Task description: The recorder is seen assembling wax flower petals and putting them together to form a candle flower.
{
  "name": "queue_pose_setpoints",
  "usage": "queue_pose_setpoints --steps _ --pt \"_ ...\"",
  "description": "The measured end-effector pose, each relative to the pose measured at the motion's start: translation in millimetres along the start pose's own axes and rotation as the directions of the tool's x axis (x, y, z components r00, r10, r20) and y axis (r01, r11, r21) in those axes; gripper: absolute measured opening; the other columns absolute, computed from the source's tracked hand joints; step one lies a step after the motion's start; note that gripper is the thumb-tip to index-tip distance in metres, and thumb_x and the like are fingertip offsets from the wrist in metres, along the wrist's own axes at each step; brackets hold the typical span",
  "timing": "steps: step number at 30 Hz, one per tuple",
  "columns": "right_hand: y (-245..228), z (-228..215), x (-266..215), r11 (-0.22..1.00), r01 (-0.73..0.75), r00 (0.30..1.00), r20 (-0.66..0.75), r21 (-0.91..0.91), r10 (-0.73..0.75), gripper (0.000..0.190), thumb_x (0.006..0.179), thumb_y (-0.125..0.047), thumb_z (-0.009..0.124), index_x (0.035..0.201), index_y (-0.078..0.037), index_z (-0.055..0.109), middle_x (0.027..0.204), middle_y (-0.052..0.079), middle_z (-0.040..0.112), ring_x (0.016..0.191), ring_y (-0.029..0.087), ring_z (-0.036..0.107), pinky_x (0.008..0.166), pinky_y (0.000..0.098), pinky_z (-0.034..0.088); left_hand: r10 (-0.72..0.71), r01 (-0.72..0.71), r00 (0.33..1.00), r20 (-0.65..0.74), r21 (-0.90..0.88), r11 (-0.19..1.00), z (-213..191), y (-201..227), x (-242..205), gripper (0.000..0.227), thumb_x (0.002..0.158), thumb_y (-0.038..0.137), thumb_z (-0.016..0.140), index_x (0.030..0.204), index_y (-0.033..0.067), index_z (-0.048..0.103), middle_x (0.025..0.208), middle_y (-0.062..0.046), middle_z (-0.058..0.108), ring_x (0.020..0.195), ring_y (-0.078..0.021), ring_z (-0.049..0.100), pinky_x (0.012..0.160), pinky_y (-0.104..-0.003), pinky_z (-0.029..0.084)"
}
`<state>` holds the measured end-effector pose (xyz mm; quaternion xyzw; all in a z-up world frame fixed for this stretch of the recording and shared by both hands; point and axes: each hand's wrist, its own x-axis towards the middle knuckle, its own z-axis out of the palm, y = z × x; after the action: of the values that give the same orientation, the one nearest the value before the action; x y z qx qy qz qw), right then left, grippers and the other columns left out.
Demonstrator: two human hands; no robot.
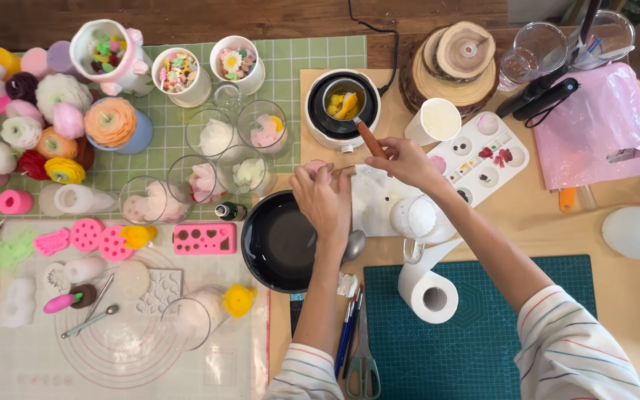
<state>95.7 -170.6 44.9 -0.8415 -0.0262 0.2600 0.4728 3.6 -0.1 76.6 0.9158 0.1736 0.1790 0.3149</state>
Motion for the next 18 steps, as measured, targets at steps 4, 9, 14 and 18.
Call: queue_pose_setpoints --steps 4,9,14,18 --pt "3 3 0 1.0 -0.013 1.0 0.001 -0.006 0.013 0.06 0.083 -0.035 0.082 0.129 0.001 0.067 0.076 0.008 0.071 0.06 0.013 0.063 0.056 0.0293 0.051 -0.011 0.012 1.0 -0.013 0.021 1.0 -15 -10 -5 0.027 0.077 0.018 0.083 0.1 0.005 0.076 0.096 -0.011 0.051 0.098 -0.0318 0.051 0.085 -0.045 0.044" --pt "7 5 2 1.0 -0.01 0.999 -0.03 -0.006 0.01 0.065 0.079 -0.031 0.084 0.133 -0.001 0.064 0.083 0.007 0.074 0.063 0.013 0.066 0.057 0.0289 0.053 -0.032 0.032 0.999 -0.019 0.034 0.999 -31 -17 -10 0.027 0.078 0.017 0.082 0.098 0.0023 0.073 0.097 -0.011 0.051 0.099 -0.0315 0.052 0.086 -0.045 0.045" --pt "13 6 3 1.0 0.007 0.999 -0.038 0.008 -0.007 0.065 0.079 -0.028 0.084 0.135 -0.001 0.063 0.087 0.008 0.074 0.065 0.013 0.068 0.059 0.0285 0.054 -0.046 0.047 0.998 -0.035 0.037 0.998 -44 -23 -10 0.028 0.077 0.018 0.083 0.099 0.0029 0.073 0.098 -0.012 0.051 0.1 -0.032 0.052 0.087 -0.045 0.045" --pt "10 7 1 1.0 0.007 0.999 -0.042 0.015 -0.006 0.065 0.079 -0.025 0.084 0.136 -0.001 0.062 0.089 0.008 0.075 0.066 0.013 0.069 0.059 0.0284 0.054 -0.067 0.069 0.995 -0.068 0.031 0.997 -57 -31 -7 0.025 0.077 0.017 0.082 0.099 0.007 0.075 0.099 -0.012 0.052 0.101 -0.0322 0.052 0.089 -0.045 0.045"
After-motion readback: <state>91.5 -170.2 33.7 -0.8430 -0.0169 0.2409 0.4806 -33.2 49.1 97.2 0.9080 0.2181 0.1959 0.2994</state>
